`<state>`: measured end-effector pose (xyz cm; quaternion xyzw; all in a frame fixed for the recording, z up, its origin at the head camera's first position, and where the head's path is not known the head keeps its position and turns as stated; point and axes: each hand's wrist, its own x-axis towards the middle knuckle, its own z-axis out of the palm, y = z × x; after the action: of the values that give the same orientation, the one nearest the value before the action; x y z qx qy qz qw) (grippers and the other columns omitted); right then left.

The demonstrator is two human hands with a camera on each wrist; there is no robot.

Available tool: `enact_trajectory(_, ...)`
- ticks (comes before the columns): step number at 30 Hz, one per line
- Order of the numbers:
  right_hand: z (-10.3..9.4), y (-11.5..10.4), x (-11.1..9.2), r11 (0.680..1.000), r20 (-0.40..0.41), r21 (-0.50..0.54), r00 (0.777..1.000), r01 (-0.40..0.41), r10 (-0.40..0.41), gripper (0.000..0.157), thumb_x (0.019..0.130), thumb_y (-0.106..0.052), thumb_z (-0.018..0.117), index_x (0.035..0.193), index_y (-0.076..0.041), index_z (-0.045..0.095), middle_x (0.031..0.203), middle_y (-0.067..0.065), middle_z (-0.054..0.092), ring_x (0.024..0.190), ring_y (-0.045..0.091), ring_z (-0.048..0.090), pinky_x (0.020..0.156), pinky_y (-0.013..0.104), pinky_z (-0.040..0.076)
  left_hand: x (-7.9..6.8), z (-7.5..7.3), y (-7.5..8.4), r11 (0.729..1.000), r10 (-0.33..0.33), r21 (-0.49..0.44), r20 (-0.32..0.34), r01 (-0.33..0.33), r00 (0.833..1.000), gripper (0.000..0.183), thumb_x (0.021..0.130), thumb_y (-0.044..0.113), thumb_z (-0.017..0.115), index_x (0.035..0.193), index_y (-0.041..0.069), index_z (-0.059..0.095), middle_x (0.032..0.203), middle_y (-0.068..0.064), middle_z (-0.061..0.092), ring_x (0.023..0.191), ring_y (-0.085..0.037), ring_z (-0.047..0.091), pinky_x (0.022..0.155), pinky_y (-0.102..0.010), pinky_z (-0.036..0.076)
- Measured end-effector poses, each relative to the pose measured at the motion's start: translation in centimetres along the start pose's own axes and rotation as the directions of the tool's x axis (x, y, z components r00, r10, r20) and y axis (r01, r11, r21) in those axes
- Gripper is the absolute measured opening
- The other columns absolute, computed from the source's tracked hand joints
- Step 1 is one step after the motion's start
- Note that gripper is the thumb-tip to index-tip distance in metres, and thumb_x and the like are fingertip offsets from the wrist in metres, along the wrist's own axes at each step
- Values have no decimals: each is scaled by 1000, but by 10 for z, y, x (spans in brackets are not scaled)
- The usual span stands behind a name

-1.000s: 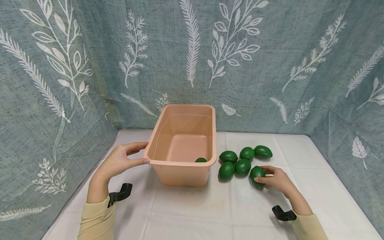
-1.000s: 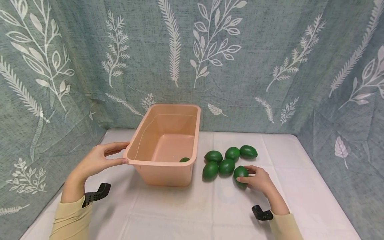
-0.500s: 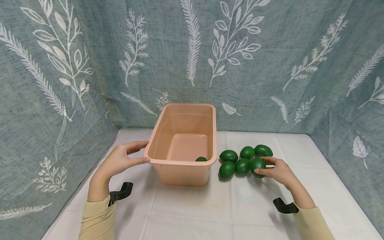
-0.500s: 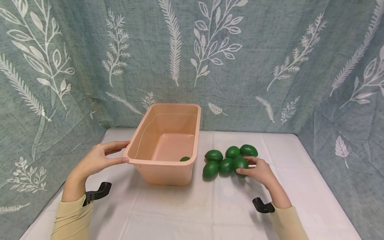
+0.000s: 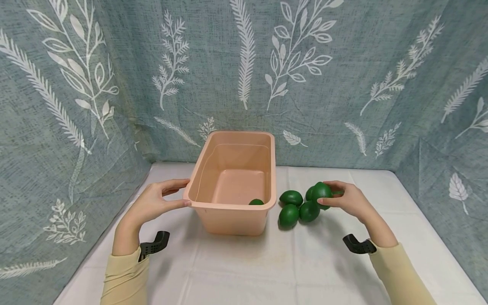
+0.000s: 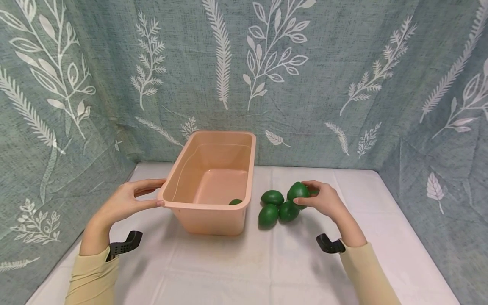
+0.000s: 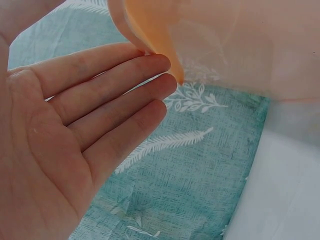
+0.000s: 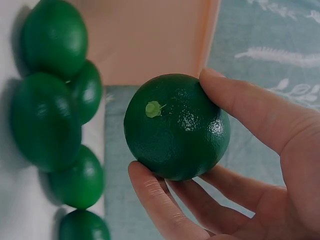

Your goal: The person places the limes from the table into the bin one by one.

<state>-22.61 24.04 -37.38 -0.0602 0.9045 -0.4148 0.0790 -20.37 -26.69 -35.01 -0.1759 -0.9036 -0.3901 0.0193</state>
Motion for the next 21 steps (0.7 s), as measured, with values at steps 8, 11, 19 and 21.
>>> enact_trajectory(8,-6,-24,9,999,8,25,999,41,-41,78,79,-45,75,142,-10,44,135,19,51,118,36,55,89,41,56,1,0,-2,1000,9,13,-6,-9,1000,61,80,39,76,132,14,57,132,-5,58,123,-32,53,102,-45,47)
enact_trajectory(11,-7,-31,12,998,15,22,999,52,-52,79,79,-45,75,143,-11,43,136,19,49,120,36,55,89,41,56,0,0,-1,1000,11,9,-3,-11,1000,61,80,39,75,132,14,57,133,-5,58,123,-32,53,102,-45,47)
enact_trajectory(19,-10,-54,21,997,30,-1,996,83,-83,79,78,-48,75,142,-14,44,137,16,49,120,35,55,92,46,53,-1,0,0,1000,13,-7,-2,-13,1000,61,80,38,75,132,13,57,133,-6,58,124,-33,52,103,-47,46)
enact_trajectory(21,-10,-61,23,996,33,6,995,92,-92,79,77,-47,75,142,-14,44,137,15,50,120,34,55,93,46,53,-1,0,0,1000,13,-7,-3,-13,1000,60,80,38,75,132,13,57,133,-6,58,123,-33,52,102,-47,46)
